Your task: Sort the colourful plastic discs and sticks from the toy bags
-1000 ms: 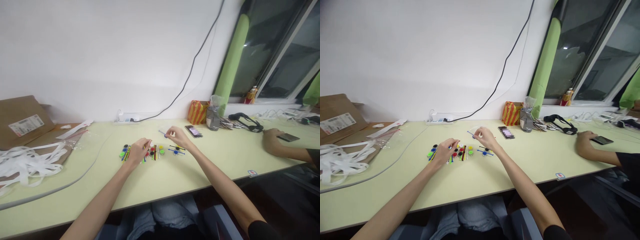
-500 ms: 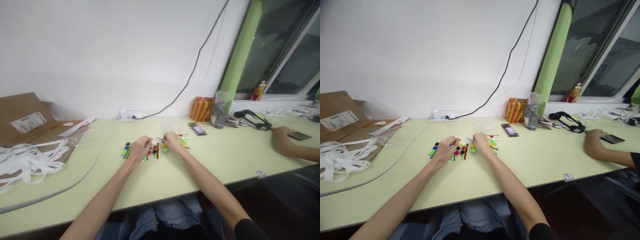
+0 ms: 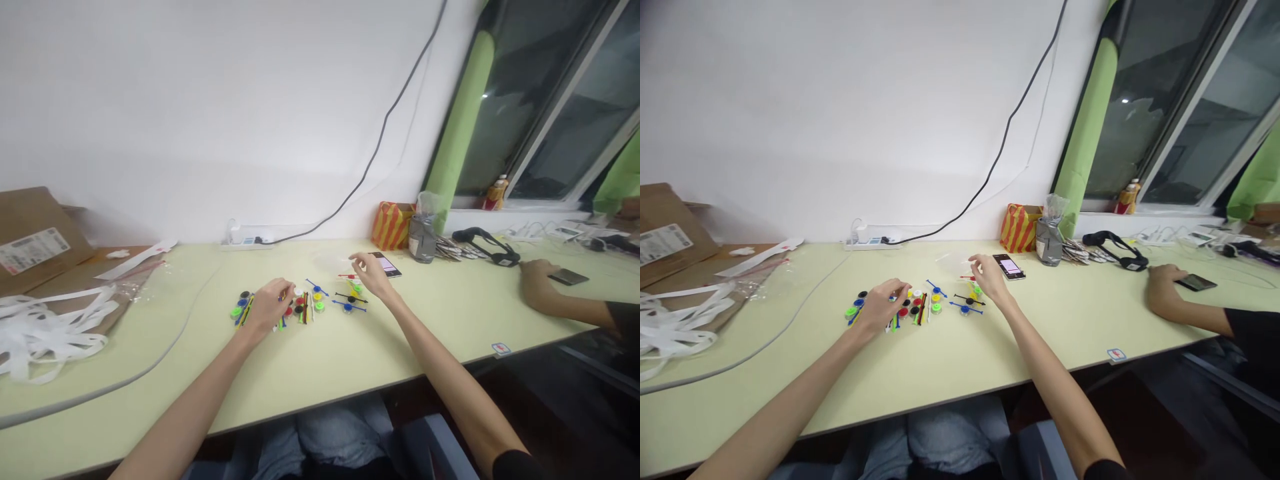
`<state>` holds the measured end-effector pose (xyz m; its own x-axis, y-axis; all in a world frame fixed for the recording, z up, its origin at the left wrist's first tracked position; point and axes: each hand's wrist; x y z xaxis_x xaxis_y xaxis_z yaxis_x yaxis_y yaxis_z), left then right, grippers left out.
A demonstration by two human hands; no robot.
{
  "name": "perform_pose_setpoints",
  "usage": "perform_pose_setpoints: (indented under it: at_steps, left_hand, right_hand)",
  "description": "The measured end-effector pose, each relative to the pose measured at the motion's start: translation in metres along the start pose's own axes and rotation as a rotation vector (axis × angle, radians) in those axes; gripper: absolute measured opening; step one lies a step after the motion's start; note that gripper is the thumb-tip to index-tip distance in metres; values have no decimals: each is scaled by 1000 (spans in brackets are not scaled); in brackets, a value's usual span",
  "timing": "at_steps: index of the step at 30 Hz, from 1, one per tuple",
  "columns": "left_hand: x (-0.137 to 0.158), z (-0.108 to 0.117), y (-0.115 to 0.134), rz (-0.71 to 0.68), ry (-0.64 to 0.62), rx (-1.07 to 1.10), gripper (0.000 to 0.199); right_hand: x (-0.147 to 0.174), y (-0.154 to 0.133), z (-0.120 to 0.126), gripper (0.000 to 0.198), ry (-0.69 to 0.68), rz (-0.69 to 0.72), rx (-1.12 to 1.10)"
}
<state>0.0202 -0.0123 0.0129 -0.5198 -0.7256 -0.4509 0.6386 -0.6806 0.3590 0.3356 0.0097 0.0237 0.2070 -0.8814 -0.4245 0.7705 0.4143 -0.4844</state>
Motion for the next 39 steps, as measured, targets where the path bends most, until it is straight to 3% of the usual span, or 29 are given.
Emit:
perform_pose_setpoints:
  at_steps: [3, 6, 11, 13, 15, 19, 23, 26, 29, 31, 33, 35, 39]
  left_hand:
    - [0, -2, -2, 13, -14, -22, 24]
    - [-1, 0, -5, 51, 6, -29, 25]
    - [0, 8, -22, 79, 57, -111, 35]
    - [2, 13, -31, 96, 78, -139, 33]
    - [4, 17, -39, 113, 107, -153, 31]
    - [7, 17, -43, 131, 137, -159, 34]
    - [4, 11, -31, 128, 139, -50, 35]
    - [1, 8, -19, 139, 109, 225, 37]
    - [-3, 8, -6, 93, 22, 558, 53]
    - [-3, 9, 3, 39, -21, 707, 67]
    - [-3, 11, 12, -6, -30, 775, 75]
    - [-1, 13, 17, -17, -11, 753, 72]
    - [2, 15, 10, 21, 72, 423, 51]
  right_hand:
    - [4, 24, 4, 36, -68, -19, 88]
    - [-15, 32, 2, 43, -95, -70, 129]
    - [-72, -2, -25, 58, -289, -90, 217]
    - [-88, -18, -41, 62, -359, -184, 265]
    - [-95, -27, -53, 53, -395, -268, 272]
    - [-97, -29, -57, 27, -354, -316, 254]
    - [-99, -34, -40, 33, -237, -288, 273]
    - [-85, -56, -37, 40, -130, -187, 268]
    - [-47, -91, -48, 37, 55, 218, 163]
    - [-19, -114, -57, 38, -7, 458, 143]
    - [0, -130, -62, 39, -168, 680, 131]
    - [8, -135, -63, 34, -154, 733, 73]
    - [5, -120, -60, 32, 153, 538, -115]
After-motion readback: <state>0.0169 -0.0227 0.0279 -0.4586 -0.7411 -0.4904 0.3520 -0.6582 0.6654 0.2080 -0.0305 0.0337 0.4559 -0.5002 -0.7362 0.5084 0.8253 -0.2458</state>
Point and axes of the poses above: each hand's wrist, its own x-axis away from the middle knuckle, its own z-axis out of the back of the hand, y = z × x, and after that the axes turned 15 degrees about -y, right-handed
